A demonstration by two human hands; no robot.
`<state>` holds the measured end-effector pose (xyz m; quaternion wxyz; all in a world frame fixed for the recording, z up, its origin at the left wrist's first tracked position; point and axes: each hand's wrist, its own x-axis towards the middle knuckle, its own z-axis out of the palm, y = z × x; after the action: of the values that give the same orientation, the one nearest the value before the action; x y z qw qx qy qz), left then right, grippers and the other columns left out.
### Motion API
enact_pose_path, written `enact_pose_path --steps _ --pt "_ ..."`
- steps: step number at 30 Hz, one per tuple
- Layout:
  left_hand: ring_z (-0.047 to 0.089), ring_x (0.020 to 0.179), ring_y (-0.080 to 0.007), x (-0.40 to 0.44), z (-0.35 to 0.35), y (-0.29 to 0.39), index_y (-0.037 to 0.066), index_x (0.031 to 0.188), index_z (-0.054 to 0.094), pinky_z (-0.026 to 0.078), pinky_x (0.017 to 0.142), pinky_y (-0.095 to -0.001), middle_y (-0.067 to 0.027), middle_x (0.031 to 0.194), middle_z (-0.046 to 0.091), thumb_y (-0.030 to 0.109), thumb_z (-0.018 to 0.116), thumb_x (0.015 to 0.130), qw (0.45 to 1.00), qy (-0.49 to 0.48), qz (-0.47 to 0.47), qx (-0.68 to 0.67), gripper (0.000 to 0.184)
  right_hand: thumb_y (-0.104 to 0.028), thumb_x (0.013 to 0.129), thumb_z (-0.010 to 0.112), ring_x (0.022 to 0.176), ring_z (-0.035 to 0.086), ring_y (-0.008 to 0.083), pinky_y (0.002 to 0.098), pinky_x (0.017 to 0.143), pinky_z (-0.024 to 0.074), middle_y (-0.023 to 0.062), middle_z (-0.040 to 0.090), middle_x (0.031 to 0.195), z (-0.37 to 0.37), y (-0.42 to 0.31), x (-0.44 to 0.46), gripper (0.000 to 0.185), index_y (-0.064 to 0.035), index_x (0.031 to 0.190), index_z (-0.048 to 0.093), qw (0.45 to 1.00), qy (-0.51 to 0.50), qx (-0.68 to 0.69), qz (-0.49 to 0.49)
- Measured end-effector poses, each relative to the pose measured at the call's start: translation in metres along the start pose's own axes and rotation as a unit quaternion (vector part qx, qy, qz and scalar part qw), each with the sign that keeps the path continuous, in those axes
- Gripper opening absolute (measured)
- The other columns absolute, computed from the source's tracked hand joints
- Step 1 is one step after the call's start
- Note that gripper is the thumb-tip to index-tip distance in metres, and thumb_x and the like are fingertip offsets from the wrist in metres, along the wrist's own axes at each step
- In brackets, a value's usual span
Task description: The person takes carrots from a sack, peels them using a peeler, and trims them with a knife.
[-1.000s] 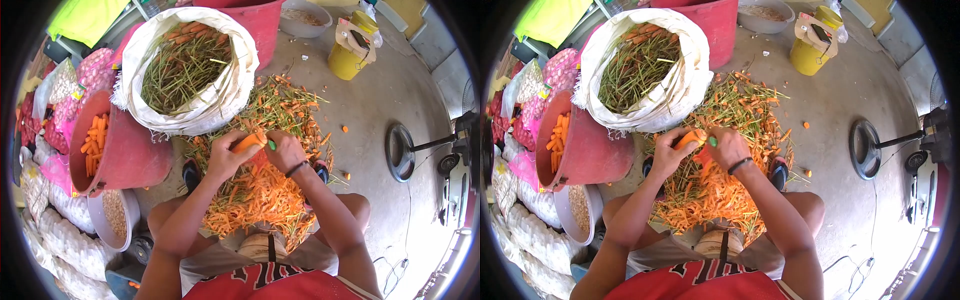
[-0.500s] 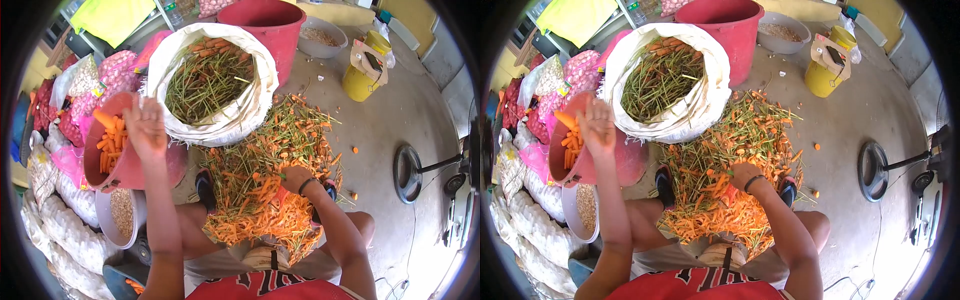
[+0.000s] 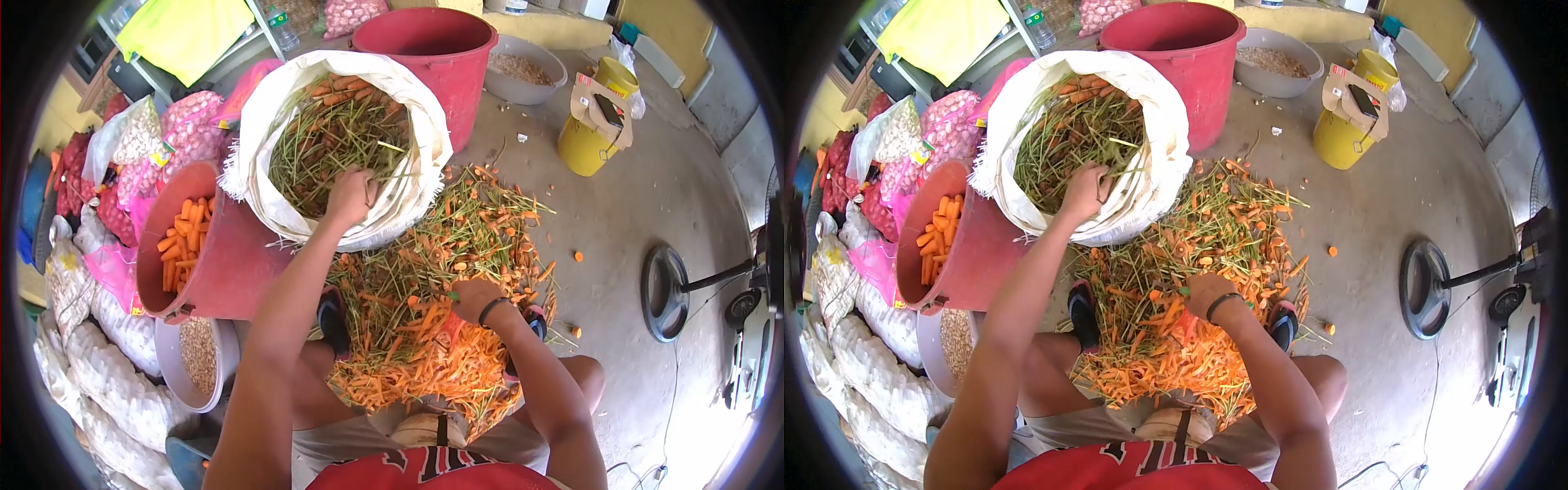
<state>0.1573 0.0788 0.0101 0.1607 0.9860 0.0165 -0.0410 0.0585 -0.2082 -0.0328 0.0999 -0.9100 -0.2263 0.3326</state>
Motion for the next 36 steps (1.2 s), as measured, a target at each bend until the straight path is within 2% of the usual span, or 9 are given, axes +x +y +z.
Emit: enact_pose_path --steps 4,9,15,18,21,25,28,32,36 --pt "0.060 0.102 -0.0291 -0.040 0.029 0.055 -0.002 0.107 0.063 0.048 0.097 -0.0404 -0.0181 0.108 0.061 0.016 0.048 0.098 0.979 0.171 0.099 -0.041 0.025 -0.028 0.087 0.057 0.097 0.066 0.0362 0.0456 0.086 0.0526 0.0193 0.069 0.101 -0.009 -0.004 -0.015 0.031 -0.0029 0.102 0.067 0.999 0.022 0.014 -0.020" --pt "0.059 0.100 -0.0286 -0.109 0.048 0.111 0.003 0.106 0.064 0.051 0.091 -0.0374 -0.0138 0.100 0.060 0.018 0.062 0.091 0.971 -0.007 0.234 -0.042 0.021 -0.027 0.086 0.057 0.098 0.066 0.0364 0.0462 0.086 0.0525 0.0188 0.070 0.099 -0.001 -0.002 -0.028 0.030 -0.0035 0.103 0.067 0.999 0.027 -0.005 -0.017" --pt "0.055 0.118 -0.0301 -0.127 -0.001 0.090 0.003 0.122 0.060 0.044 0.101 -0.0417 -0.0123 0.135 0.054 0.021 0.067 0.088 0.929 -0.196 0.314 0.011 0.040 -0.031 0.084 0.058 0.090 0.067 0.0384 0.0476 0.080 0.0526 0.0195 0.069 0.092 0.025 0.018 -0.031 0.033 -0.0059 0.104 0.066 0.998 -0.011 -0.030 -0.055" --pt "0.063 0.099 -0.0157 -0.075 -0.062 0.063 0.005 0.112 0.067 0.050 0.086 -0.0295 -0.0094 0.129 0.063 0.020 0.068 0.088 0.963 -0.068 0.167 -0.201 0.028 -0.030 0.084 0.058 0.094 0.066 0.0380 0.0472 0.083 0.0520 0.0209 0.069 0.097 0.019 0.011 -0.038 0.035 -0.0052 0.107 0.066 0.998 -0.052 -0.020 -0.032" --pt "0.053 0.124 -0.0296 -0.004 -0.091 0.027 0.008 0.131 0.054 0.042 0.104 -0.0386 -0.0165 0.139 0.050 0.039 0.070 0.086 0.989 0.096 0.091 -0.062 0.057 -0.026 0.085 0.057 0.096 0.067 0.0363 0.0452 0.083 0.0532 0.0209 0.069 0.099 0.017 0.006 -0.039 0.031 -0.0030 0.102 0.068 0.998 -0.059 -0.012 -0.033" --pt "0.015 0.147 -0.0388 0.071 -0.022 -0.023 0.015 0.155 0.017 0.023 0.115 -0.0560 -0.0204 0.160 0.010 0.070 0.066 0.073 0.983 -0.124 -0.118 -0.063 0.111 -0.026 0.086 0.057 0.096 0.067 0.0359 0.0459 0.083 0.0530 0.0202 0.069 0.099 0.020 0.000 -0.029 0.029 -0.0035 0.100 0.069 0.996 -0.072 -0.021 -0.045" --pt "0.012 0.144 -0.0456 0.069 0.014 0.021 0.013 0.153 0.021 0.016 0.109 -0.0721 -0.0186 0.159 0.012 0.061 0.064 0.081 0.980 -0.078 -0.176 0.048 0.097 -0.026 0.088 0.057 0.089 0.067 0.0351 0.0464 0.079 0.0537 0.0188 0.070 0.094 0.024 -0.002 -0.020 0.028 -0.0021 0.095 0.069 0.994 -0.077 -0.030 -0.069" --pt "0.044 0.124 -0.0502 0.048 0.036 0.021 0.008 0.133 0.045 0.044 0.099 -0.0523 -0.0303 0.142 0.035 0.009 0.055 0.084 0.995 0.030 -0.086 0.030 0.050 -0.025 0.089 0.056 0.078 0.067 0.0328 0.0456 0.072 0.0543 0.0172 0.069 0.085 0.022 -0.012 -0.009 0.028 0.0006 0.088 0.068 0.991 -0.094 -0.042 -0.081" --pt "0.059 0.109 -0.0422 0.022 0.019 0.017 -0.001 0.122 0.048 0.049 0.092 -0.0469 -0.0286 0.119 0.056 0.004 0.056 0.082 0.997 0.065 -0.027 -0.031 0.041 -0.024 0.089 0.055 0.077 0.066 0.0323 0.0451 0.071 0.0545 0.0170 0.068 0.083 0.024 -0.016 -0.013 0.029 0.0011 0.088 0.068 0.992 -0.072 -0.045 -0.089"
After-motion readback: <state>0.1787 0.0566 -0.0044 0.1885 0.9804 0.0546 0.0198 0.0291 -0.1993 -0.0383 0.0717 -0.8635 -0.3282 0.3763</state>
